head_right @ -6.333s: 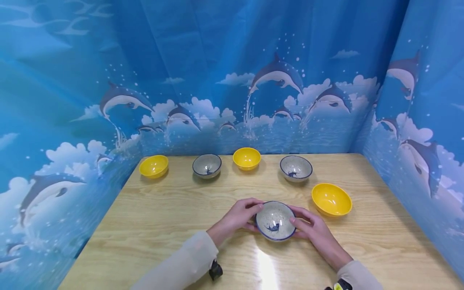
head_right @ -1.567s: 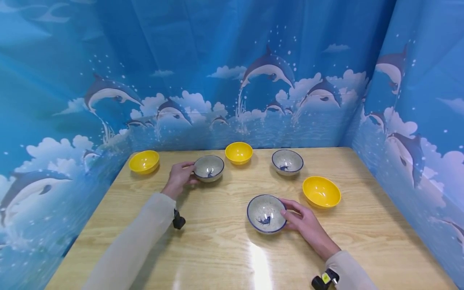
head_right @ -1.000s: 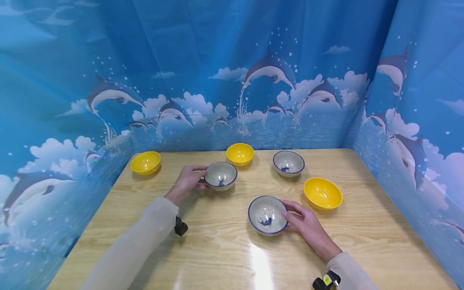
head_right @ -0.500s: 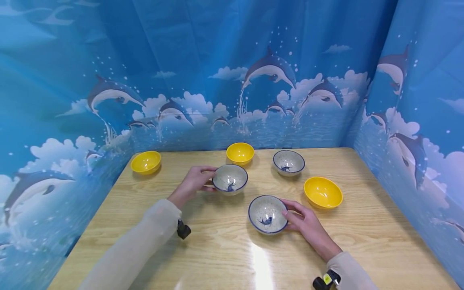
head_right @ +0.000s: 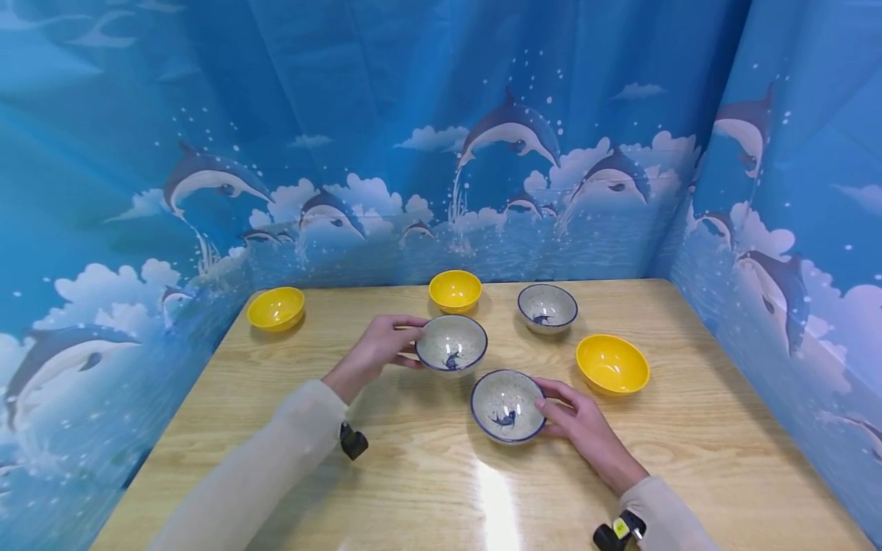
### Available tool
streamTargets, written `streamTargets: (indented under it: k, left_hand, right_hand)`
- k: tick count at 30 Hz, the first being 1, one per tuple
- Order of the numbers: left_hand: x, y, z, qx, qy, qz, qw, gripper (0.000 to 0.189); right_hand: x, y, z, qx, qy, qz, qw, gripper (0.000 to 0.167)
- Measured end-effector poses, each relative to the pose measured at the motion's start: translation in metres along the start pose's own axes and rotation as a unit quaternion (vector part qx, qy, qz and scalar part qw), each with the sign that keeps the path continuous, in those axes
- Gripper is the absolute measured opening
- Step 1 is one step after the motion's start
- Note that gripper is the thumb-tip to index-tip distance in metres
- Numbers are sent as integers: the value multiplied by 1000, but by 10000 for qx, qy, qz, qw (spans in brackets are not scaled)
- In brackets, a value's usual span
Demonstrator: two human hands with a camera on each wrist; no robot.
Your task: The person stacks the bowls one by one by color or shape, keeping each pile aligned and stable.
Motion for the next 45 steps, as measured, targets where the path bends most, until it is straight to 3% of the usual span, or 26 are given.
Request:
streamTargets:
  k: [20, 30, 45]
  left_hand:
    - [-12, -20, 36, 652, -182, 175, 9976, 31]
    - [-10, -25, 55, 905, -193, 193, 9955, 29]
    - [-9, -34, 69, 1079, 32, 216, 9939, 29]
  right_hand:
    - [0, -2, 1, -34, 85, -262, 9996, 67]
    - [-2, -1, 1, 31, 297, -299, 9991, 67]
    - [-2, -2, 1, 42, 473, -311, 9984, 67]
Point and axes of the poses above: each hand's wrist, its own y-axis towards the middle knuckle, its own z-axis out of the palm, x = y × z, the point moved 6 cm from there along y, towards the middle knuckle, and after that the axes turned 7 degrees about -x, right-handed, at the moved point
